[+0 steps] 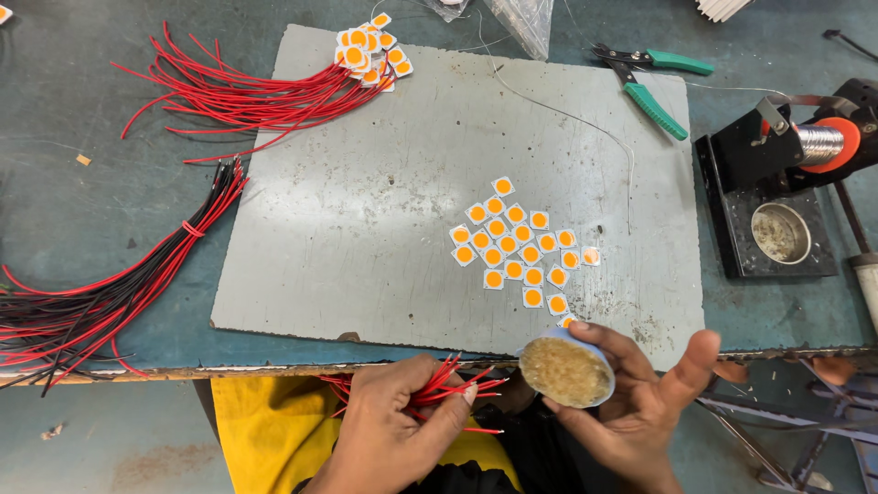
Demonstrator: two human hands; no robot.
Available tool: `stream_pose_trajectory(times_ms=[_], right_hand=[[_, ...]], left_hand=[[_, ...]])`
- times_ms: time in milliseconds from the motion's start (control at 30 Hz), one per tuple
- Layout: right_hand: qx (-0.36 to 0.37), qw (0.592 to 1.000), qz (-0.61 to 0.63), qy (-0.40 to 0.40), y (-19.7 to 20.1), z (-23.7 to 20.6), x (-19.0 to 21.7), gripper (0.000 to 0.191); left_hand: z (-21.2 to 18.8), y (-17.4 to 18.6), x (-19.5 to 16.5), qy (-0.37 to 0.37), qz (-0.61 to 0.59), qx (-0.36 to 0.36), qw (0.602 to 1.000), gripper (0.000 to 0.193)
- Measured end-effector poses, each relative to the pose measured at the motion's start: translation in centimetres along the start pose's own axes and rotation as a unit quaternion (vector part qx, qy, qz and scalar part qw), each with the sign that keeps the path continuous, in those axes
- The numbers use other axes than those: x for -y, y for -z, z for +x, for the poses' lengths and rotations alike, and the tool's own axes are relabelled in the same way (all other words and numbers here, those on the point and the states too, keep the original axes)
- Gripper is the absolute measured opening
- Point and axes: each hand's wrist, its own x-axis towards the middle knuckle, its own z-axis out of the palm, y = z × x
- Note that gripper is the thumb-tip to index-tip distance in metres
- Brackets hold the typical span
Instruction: The person solders red wires to small square LED modules arranged on a work surface. They use a soldering iron and solder wire to attach wires to the LED contacts, then trim excess wire with pliers and apply flux to wire ends before continuing the soldering process.
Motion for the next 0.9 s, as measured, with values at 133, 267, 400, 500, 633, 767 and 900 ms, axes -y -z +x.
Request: stream_pose_trajectory(times_ms=[133, 267, 400, 500, 633, 767, 900], right_hand=[[0.034, 0.997, -0.044, 0.046, -0.5, -0.2, -0.6, 0.137], [0.043, 0.992, -0.087, 0.077, -1.0, -0.2, -0.6, 0.137], [0.043, 0.992, -0.096, 0.076, -1.1, -0.2, -0.5, 0.137], [0.047, 0.991, -0.101, 0.080, -1.0, -0.1, -0.5, 0.137], [0.053, 0.990, -0.102, 0.086, -1.0, -0.1, -0.6, 0.138], [0.052, 0.991, -0.086, 0.091, -1.3, -0.2, -0.7, 0.139], [0.056, 0.990, -0.087, 0.097, -1.4, -0.3, -0.7, 0.140]], left_hand=[[0.1, 0.0, -0.5, -0.008, -0.007, 0.000, 1.000, 0.024], [0.0, 0.1, -0.7, -0.031, -0.002, 0.013, 0.999, 0.021], [0.1, 0.2, -0.7, -0.005, -0.018, 0.041, 0.999, 0.015], [0.1, 0.2, -0.5, -0.022, -0.018, 0.038, 0.999, 0.014], [-0.1, 0.1, -0.2, -0.020, -0.020, 0.033, 0.999, 0.017], [-0.1, 0.0, 0.0, 0.009, -0.014, 0.035, 0.999, 0.023], [-0.1, 0.0, 0.1, 0.025, -0.036, 0.039, 0.998, 0.027]])
